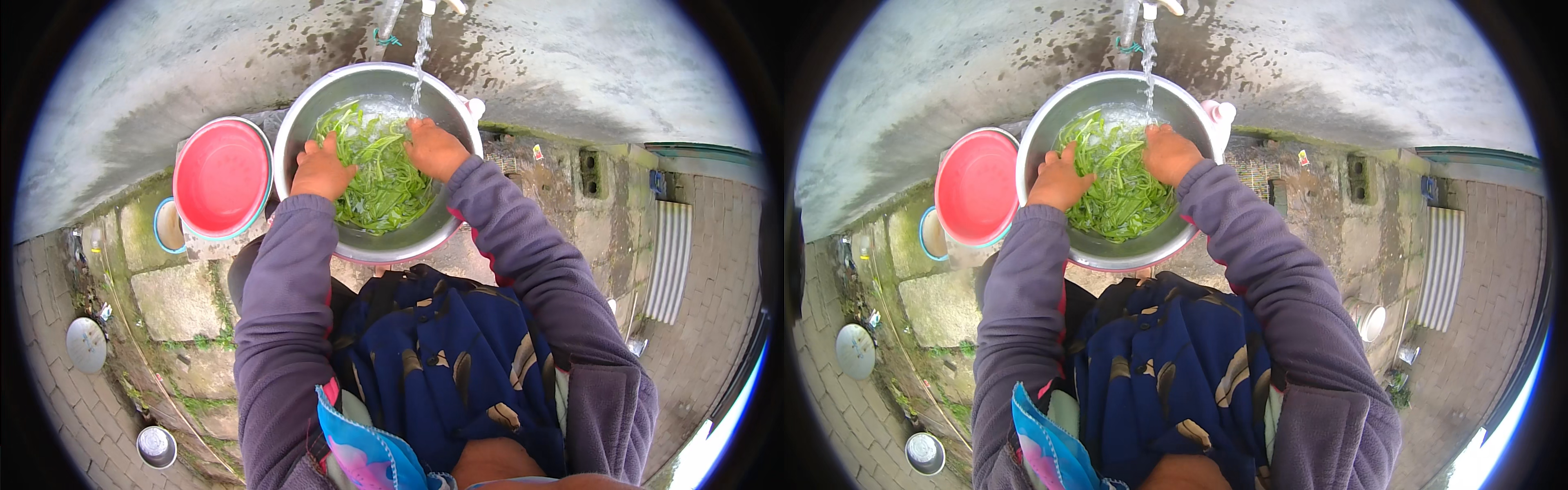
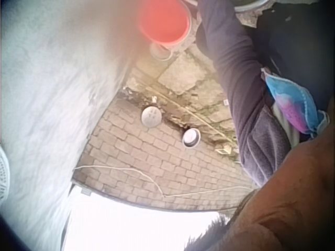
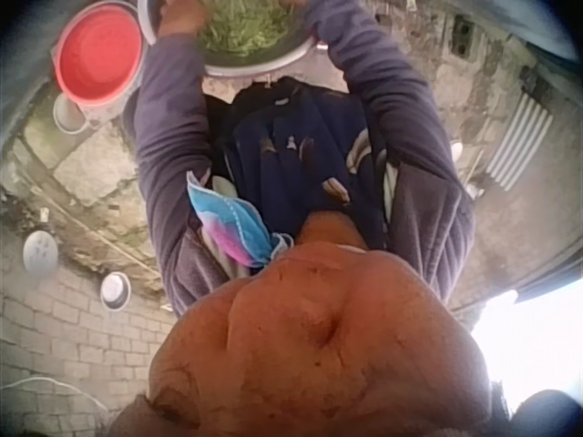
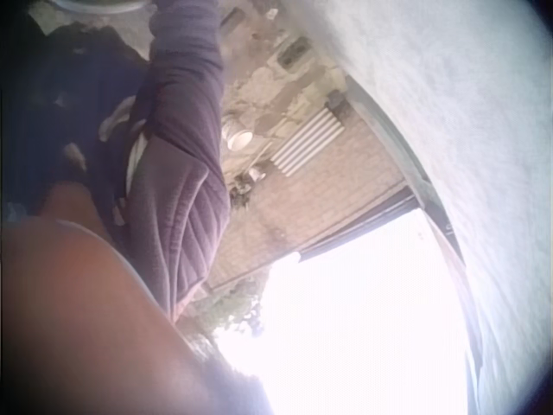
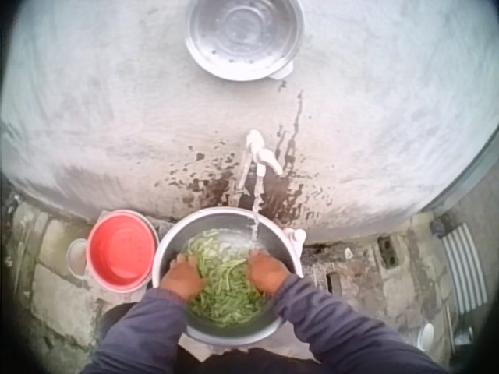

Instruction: The person washes green leafy vegetables in a metal bowl under running water from an outdoor tap. They rinse the vegetables multiple times, agitating them by hand, then transfer them to a smaller bowl and continue rinsing.

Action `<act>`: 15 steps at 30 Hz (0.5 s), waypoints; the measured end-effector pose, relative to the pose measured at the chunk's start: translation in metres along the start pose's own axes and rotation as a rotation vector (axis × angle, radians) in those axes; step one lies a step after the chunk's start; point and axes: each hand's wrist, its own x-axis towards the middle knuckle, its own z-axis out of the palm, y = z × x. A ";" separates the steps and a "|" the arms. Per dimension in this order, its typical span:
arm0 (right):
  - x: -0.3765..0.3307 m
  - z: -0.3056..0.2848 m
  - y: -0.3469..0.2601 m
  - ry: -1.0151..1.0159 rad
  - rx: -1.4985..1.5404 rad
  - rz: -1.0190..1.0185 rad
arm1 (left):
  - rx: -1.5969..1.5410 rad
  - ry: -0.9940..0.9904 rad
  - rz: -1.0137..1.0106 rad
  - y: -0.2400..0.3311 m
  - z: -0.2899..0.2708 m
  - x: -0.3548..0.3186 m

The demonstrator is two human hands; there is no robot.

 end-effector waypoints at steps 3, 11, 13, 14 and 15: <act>0.009 -0.002 0.010 0.071 -0.058 -0.008 | 0.012 -0.001 -0.001 -0.001 0.000 0.003; 0.040 0.009 0.019 0.179 -0.103 -0.247 | -0.061 0.236 0.237 0.000 0.003 0.000; 0.037 0.011 0.018 0.011 -0.109 -0.155 | -0.097 0.220 0.320 0.002 0.004 0.001; 0.034 0.010 0.017 0.029 -0.060 -0.176 | -0.116 0.212 0.362 0.003 0.006 0.003; 0.030 0.009 0.017 0.017 -0.029 -0.164 | -0.167 0.217 0.377 0.005 0.007 0.004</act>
